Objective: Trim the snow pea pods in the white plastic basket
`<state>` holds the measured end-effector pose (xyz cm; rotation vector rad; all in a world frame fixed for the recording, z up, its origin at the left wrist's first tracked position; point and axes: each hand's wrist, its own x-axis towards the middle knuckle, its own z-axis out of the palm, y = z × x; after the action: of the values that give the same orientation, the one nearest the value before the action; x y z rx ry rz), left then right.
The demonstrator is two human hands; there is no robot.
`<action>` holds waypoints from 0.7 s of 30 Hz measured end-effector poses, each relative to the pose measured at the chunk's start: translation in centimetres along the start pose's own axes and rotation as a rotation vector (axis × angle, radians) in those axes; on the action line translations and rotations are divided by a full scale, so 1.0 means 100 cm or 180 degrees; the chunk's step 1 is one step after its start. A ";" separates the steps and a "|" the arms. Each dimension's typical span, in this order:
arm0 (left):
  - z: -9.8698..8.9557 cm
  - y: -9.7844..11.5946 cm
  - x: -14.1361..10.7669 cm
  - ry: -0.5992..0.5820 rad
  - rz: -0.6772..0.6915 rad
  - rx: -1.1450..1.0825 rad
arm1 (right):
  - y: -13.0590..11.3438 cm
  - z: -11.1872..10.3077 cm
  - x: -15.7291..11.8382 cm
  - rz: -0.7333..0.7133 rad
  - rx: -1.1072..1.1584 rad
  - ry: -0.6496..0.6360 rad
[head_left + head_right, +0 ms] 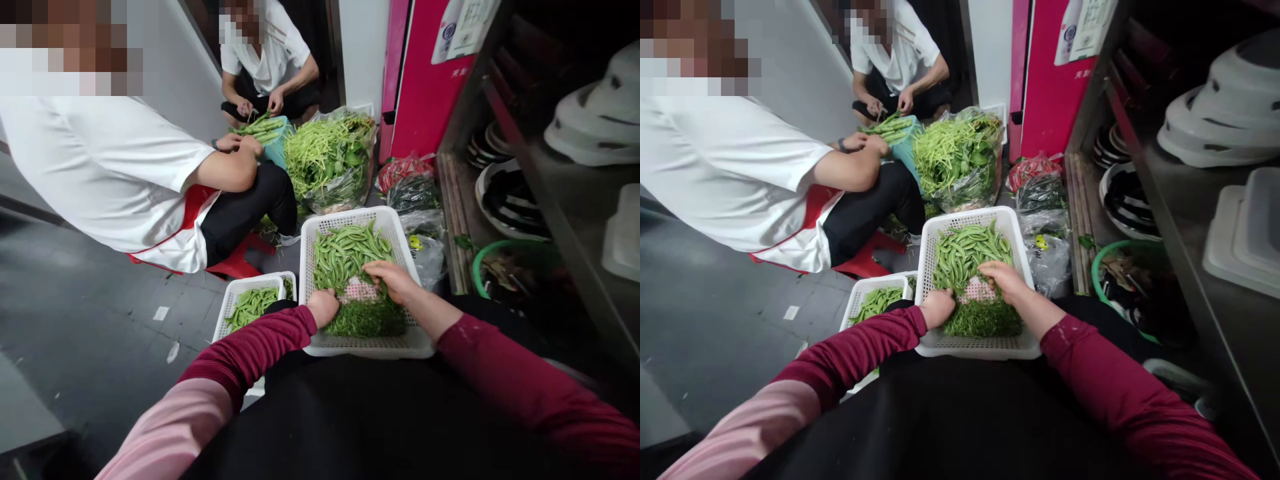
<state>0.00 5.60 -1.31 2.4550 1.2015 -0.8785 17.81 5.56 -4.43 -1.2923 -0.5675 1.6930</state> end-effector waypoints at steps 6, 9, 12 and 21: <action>-0.019 -0.005 -0.028 0.0125 -0.0305 -0.0037 | 0.024 0.008 -0.020 0.0579 -0.0777 -0.0621; -0.019 0.008 -0.042 0.0310 -0.0518 -0.0562 | 0.031 0.016 -0.030 0.0745 -0.1129 -0.0945; -0.009 0.028 -0.046 0.0837 -0.0608 -0.1173 | 0.035 0.022 -0.035 0.0544 -0.0921 -0.1143; 0.001 0.037 -0.055 0.1289 0.0021 -0.1706 | 0.022 0.012 -0.026 -0.0144 -0.0871 -0.0620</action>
<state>0.28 -0.21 2.00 2.2277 1.3355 -0.0227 16.02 2.46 -4.39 -1.2986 -0.9641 1.7589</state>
